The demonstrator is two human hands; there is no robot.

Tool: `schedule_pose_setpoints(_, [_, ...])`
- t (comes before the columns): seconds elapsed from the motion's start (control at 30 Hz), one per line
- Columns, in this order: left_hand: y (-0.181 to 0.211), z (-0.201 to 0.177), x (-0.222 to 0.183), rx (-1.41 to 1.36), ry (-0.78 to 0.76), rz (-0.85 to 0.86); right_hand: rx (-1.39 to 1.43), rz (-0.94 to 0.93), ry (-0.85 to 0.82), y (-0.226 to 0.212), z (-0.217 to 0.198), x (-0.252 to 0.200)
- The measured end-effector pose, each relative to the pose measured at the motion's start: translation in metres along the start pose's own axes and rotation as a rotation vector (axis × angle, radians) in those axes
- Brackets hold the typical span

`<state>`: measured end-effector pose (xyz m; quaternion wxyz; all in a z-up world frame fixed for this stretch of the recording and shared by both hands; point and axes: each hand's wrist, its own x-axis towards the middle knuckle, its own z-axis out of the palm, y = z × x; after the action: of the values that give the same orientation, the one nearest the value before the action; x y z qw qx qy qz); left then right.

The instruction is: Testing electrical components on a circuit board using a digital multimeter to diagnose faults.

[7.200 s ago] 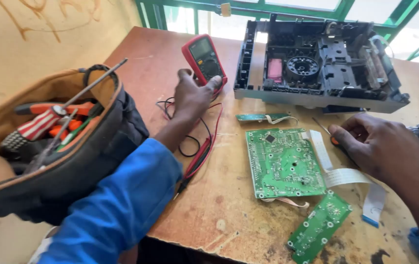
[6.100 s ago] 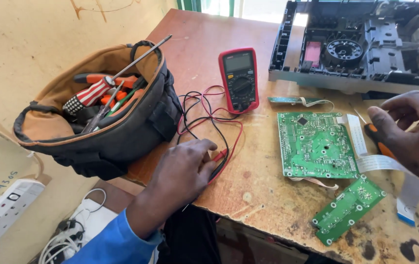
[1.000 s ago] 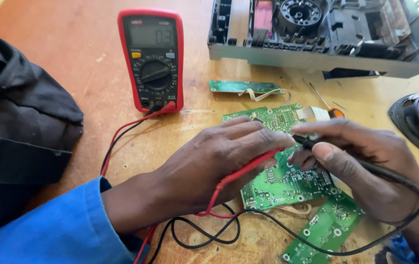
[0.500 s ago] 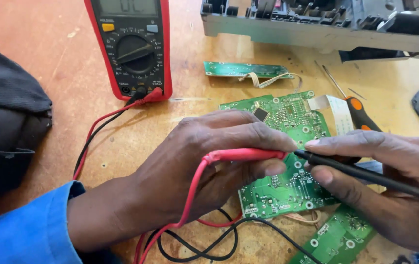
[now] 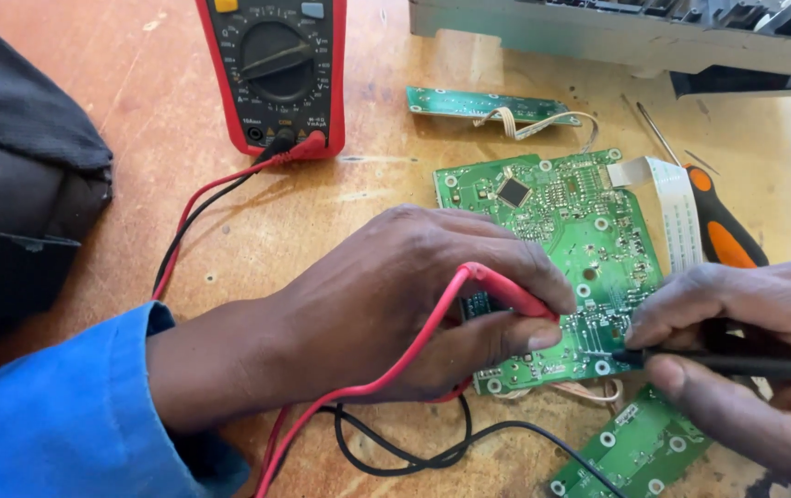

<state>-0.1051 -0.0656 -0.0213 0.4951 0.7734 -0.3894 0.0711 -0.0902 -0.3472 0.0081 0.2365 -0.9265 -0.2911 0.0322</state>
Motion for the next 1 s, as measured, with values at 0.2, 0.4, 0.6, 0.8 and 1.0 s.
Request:
schedule_pose_setpoints(0.2, [-0.001, 0.0, 0.001, -0.015, -0.017, 0.03, 0.021, -0.065, -0.026, 0.002, 0.0, 0.004])
schedule_pose_setpoints(0.4, [0.0, -0.001, 0.001, -0.03, -0.029, 0.005, 0.005, -0.028, -0.081, 0.004, -0.004, 0.004])
schedule_pose_setpoints(0.6, [-0.001, 0.0, 0.001, -0.056, -0.011, 0.026, 0.038, -0.105, -0.117, 0.008, -0.005, 0.009])
schedule_pose_setpoints(0.8, [-0.002, 0.003, 0.0, -0.007, -0.02, 0.017, 0.062, -0.121, -0.101, 0.005, -0.002, 0.008])
schedule_pose_setpoints(1.0, [-0.002, 0.004, 0.0, -0.016, -0.025, -0.002, 0.108, -0.141, -0.114, 0.002, 0.001, 0.009])
